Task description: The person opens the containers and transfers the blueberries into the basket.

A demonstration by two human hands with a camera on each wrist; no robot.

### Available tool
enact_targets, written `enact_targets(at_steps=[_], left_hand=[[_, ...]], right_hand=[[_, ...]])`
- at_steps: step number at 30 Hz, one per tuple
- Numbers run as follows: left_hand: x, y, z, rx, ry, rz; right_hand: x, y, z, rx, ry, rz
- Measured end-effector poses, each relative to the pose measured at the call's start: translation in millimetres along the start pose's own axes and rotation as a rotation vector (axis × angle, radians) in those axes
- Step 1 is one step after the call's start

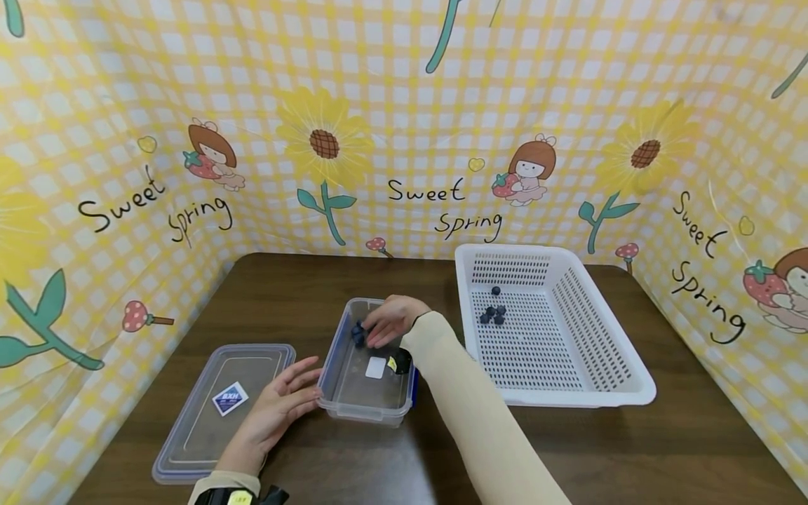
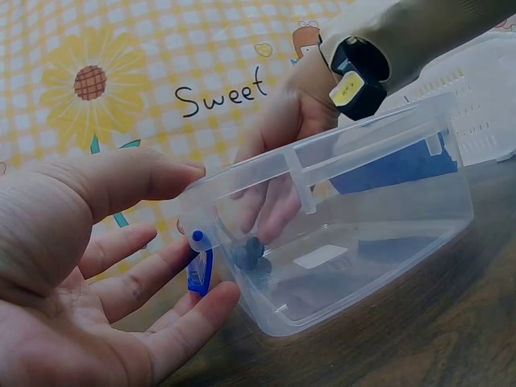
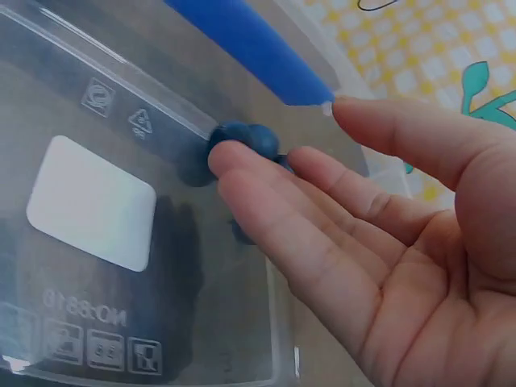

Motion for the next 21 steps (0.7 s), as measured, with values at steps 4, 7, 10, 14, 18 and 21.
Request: enact_targets(at_steps=[4, 7, 10, 14, 18, 21], left_hand=[[1.2, 0.2, 0.9, 0.009, -0.002, 0.013], [1.7, 0.4, 0.3, 0.019, -0.005, 0.015], [1.3, 0.4, -0.2, 0.016, -0.008, 0.009], [0.8, 0.1, -0.6, 0.008, -0.007, 0.007], [0.4, -0.2, -0.1, 0.003, -0.004, 0.004], [0.0, 0.0, 0.2, -0.003, -0.001, -0.003]], right_hand=[[-5.3, -6.7, 6.3, -0.037, -0.018, 0.017], [-8.7, -11.2, 12.3, -0.063, -0.031, 0.021], [-11.6, -14.0, 16.0, -0.065, -0.055, 0.028], [-15.4, -14.4, 17.5, -0.051, -0.102, 0.05], [-18.5, -13.8, 17.0, -0.037, -0.12, 0.074], [-21.4, -14.5, 17.1, -0.043, -0.119, 0.076]])
Point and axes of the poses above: each hand's wrist, its own y-axis away from the middle knuckle, its own x-axis out of the back of the hand, z = x × y, the point moved 8 cm from there along -y, towards the middle knuckle, and after that the axes turned 6 degrees about y, right-handed, at the moved point
